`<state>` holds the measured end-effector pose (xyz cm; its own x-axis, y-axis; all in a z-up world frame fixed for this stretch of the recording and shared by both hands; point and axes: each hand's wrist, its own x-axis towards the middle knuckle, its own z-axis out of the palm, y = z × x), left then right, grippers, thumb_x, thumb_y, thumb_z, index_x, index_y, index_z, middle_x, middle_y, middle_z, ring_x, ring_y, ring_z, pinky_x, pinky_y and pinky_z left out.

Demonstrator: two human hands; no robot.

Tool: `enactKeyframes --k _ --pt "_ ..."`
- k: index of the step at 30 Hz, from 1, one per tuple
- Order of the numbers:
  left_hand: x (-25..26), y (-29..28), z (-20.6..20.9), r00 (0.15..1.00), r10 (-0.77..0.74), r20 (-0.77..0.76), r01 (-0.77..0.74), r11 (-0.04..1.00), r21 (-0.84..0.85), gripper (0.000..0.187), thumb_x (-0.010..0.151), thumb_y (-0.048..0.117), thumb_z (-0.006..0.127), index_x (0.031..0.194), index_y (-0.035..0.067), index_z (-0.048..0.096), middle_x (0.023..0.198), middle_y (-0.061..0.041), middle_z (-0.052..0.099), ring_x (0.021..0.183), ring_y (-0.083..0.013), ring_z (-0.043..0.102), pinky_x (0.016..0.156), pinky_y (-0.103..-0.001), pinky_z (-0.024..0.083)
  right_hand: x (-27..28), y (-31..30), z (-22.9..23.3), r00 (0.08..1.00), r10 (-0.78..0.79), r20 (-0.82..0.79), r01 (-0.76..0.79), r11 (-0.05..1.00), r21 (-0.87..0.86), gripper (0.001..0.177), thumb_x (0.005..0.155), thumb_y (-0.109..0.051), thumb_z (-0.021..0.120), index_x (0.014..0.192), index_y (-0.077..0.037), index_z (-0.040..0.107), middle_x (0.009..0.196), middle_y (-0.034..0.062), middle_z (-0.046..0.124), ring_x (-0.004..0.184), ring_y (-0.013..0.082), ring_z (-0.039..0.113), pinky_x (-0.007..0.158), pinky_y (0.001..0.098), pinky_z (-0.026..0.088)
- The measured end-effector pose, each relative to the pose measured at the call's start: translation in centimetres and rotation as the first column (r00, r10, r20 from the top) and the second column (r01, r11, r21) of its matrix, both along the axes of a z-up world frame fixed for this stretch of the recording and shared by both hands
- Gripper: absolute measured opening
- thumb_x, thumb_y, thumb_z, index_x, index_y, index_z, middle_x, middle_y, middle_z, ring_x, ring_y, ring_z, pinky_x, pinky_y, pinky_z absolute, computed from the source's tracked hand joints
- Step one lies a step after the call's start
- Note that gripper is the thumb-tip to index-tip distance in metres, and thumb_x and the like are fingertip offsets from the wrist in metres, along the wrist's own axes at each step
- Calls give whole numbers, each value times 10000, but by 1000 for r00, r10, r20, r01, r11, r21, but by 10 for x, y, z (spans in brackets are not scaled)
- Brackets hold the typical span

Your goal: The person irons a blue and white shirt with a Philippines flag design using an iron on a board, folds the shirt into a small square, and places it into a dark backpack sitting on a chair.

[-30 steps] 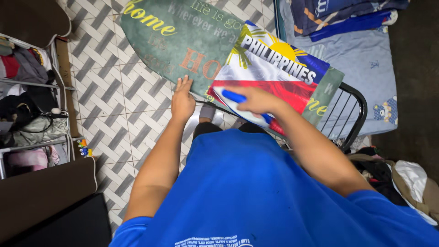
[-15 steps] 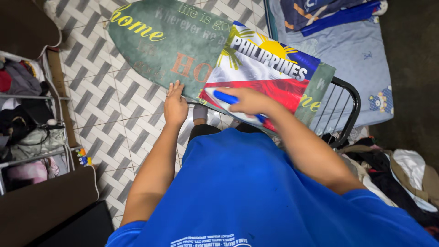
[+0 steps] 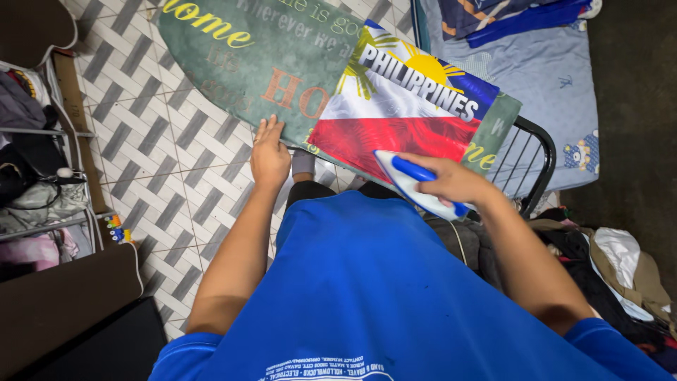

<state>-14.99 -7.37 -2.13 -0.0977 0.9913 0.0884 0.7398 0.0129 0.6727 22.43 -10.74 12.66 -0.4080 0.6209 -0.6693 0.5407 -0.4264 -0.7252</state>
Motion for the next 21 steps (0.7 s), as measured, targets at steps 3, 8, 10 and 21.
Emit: enactKeyframes --k 3,8,10,21 --pt "-2 0 -1 1000 -8 9 8 1000 11 460 859 -47 497 1272 25 687 1467 -144 587 1430 -355 464 1163 -447 385 -36 13 -3 1000 28 -9 -28 998 61 802 819 -71 666 1553 -298 436 745 -10 610 424 88 502 404 266 446" --pt "-4 0 -2 1000 -10 26 9 1000 29 462 842 -44 501 1254 32 698 1456 -147 594 1422 -354 473 1163 -436 390 -95 43 -8 999 21 -38 -18 996 82 798 845 -71 656 1571 -296 411 665 24 573 413 99 502 399 279 450" --pt "-4 0 0 999 -17 30 16 999 29 467 833 -46 503 1251 28 696 1450 -152 593 1415 -355 476 1149 -437 389 -107 54 -9 996 67 -58 -62 995 75 789 855 -73 651 1571 -294 406 676 20 589 411 96 497 397 282 452" --pt "-9 3 7 994 -55 -96 50 997 -54 410 870 15 545 1250 59 693 1472 -108 592 1414 -299 475 1181 -538 241 -130 52 -13 996 76 41 -81 985 154 784 863 -95 661 1567 -336 414 658 12 605 417 84 522 420 286 483"
